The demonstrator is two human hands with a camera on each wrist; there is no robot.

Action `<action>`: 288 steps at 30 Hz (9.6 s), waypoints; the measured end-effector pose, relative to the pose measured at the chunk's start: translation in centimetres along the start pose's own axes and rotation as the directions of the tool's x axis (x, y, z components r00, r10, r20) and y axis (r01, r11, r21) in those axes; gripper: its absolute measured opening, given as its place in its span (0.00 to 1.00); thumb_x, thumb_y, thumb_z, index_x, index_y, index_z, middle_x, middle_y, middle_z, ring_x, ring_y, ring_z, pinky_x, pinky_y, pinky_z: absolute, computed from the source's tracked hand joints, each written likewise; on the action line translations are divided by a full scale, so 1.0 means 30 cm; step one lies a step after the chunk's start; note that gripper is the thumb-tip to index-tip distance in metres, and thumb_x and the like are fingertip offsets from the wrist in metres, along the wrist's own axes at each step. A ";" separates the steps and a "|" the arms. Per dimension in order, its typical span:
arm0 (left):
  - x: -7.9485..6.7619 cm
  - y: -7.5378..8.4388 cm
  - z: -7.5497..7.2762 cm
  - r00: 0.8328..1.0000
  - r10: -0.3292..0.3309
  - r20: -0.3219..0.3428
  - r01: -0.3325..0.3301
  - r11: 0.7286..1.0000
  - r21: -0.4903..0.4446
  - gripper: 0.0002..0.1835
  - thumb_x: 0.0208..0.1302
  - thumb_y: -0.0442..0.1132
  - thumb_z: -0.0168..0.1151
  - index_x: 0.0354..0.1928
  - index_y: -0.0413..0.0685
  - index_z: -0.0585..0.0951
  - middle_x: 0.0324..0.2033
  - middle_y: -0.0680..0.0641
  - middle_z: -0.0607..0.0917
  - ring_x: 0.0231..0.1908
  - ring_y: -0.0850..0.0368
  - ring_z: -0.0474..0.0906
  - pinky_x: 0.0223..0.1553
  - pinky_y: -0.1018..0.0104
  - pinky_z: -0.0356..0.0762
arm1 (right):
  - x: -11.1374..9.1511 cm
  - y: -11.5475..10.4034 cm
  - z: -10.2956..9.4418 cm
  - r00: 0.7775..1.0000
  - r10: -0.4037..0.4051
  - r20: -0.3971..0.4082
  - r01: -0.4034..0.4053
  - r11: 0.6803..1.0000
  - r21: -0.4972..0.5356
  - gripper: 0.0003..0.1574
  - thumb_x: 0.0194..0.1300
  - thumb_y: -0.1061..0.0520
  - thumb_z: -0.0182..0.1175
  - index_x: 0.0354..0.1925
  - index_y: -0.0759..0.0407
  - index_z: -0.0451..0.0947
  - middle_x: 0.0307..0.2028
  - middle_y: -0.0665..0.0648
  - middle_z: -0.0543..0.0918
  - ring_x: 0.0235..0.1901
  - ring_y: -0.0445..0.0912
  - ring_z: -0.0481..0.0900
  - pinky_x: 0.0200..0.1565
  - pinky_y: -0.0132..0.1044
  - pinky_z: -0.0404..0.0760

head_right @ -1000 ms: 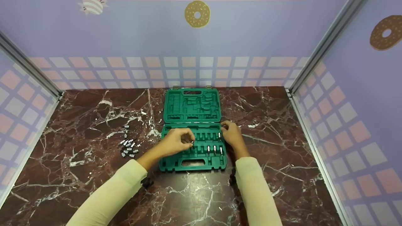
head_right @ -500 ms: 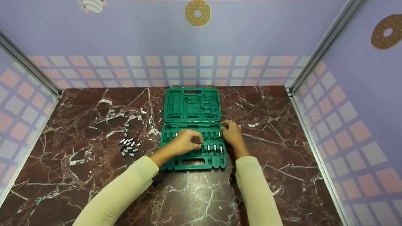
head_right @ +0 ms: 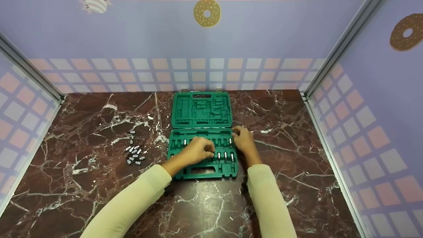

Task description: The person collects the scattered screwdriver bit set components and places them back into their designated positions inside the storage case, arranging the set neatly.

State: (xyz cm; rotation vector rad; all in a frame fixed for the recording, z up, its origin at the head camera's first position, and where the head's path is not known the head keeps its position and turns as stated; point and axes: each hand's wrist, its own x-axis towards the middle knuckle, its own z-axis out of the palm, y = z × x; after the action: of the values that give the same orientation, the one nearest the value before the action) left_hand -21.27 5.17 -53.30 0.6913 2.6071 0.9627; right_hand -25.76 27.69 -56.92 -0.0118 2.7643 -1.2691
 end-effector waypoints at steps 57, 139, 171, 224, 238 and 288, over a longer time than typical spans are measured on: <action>0.029 -0.007 0.034 0.994 -0.045 -0.102 0.051 0.997 0.065 0.08 0.62 0.36 0.75 0.43 0.46 0.89 0.43 0.47 0.88 0.45 0.53 0.85 0.44 0.60 0.85 | 0.000 -0.001 0.001 1.000 0.013 -0.012 -0.013 0.999 -0.047 0.18 0.77 0.62 0.55 0.60 0.66 0.79 0.56 0.71 0.83 0.55 0.63 0.81 0.58 0.59 0.78; -0.370 -0.587 -0.401 0.853 -0.176 -0.492 0.215 0.976 0.023 0.22 0.56 0.33 0.76 0.54 0.37 0.84 0.55 0.35 0.81 0.57 0.36 0.73 0.64 0.40 0.72 | -0.001 -0.001 0.006 1.000 0.018 -0.009 -0.019 1.000 -0.011 0.18 0.77 0.61 0.55 0.60 0.65 0.80 0.57 0.69 0.83 0.57 0.62 0.81 0.59 0.58 0.79; -0.329 -0.696 -0.458 0.869 -0.219 -0.443 0.287 0.954 0.091 0.13 0.65 0.26 0.67 0.51 0.30 0.85 0.50 0.30 0.82 0.58 0.29 0.74 0.63 0.38 0.73 | -0.003 -0.001 0.009 1.000 0.010 -0.028 -0.011 1.000 -0.020 0.16 0.76 0.62 0.56 0.58 0.64 0.81 0.56 0.68 0.84 0.55 0.62 0.82 0.58 0.58 0.79; -0.324 -0.545 -0.432 0.845 -0.160 -0.510 0.113 0.986 -0.122 0.09 0.58 0.27 0.74 0.39 0.34 0.82 0.36 0.37 0.87 0.36 0.44 0.83 0.42 0.54 0.83 | 0.000 0.003 0.012 1.000 0.015 -0.015 -0.015 1.000 -0.023 0.18 0.78 0.61 0.55 0.60 0.66 0.80 0.57 0.69 0.83 0.58 0.63 0.80 0.60 0.58 0.78; -0.316 -0.431 -0.412 0.902 -0.146 -0.406 0.075 0.980 -0.187 0.09 0.58 0.29 0.75 0.39 0.37 0.84 0.35 0.40 0.88 0.35 0.48 0.85 0.41 0.59 0.85 | -0.004 0.006 0.008 1.000 -0.001 -0.008 0.001 1.000 -0.017 0.18 0.78 0.62 0.54 0.61 0.67 0.79 0.58 0.70 0.82 0.57 0.63 0.80 0.59 0.59 0.78; -0.105 -0.062 -0.133 0.997 0.078 -0.023 -0.082 0.971 -0.226 0.07 0.62 0.25 0.70 0.42 0.34 0.86 0.40 0.41 0.89 0.39 0.53 0.85 0.41 0.63 0.85 | 0.000 -0.001 0.004 1.000 0.020 -0.012 -0.020 1.000 0.008 0.18 0.78 0.61 0.54 0.60 0.66 0.79 0.56 0.69 0.83 0.55 0.62 0.80 0.58 0.57 0.79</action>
State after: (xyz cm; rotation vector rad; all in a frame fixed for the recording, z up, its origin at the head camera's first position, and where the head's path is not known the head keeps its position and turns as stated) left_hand -20.86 0.17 -51.31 0.7359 2.4440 1.2698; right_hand -25.76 27.58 -56.97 0.0236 2.7618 -1.2798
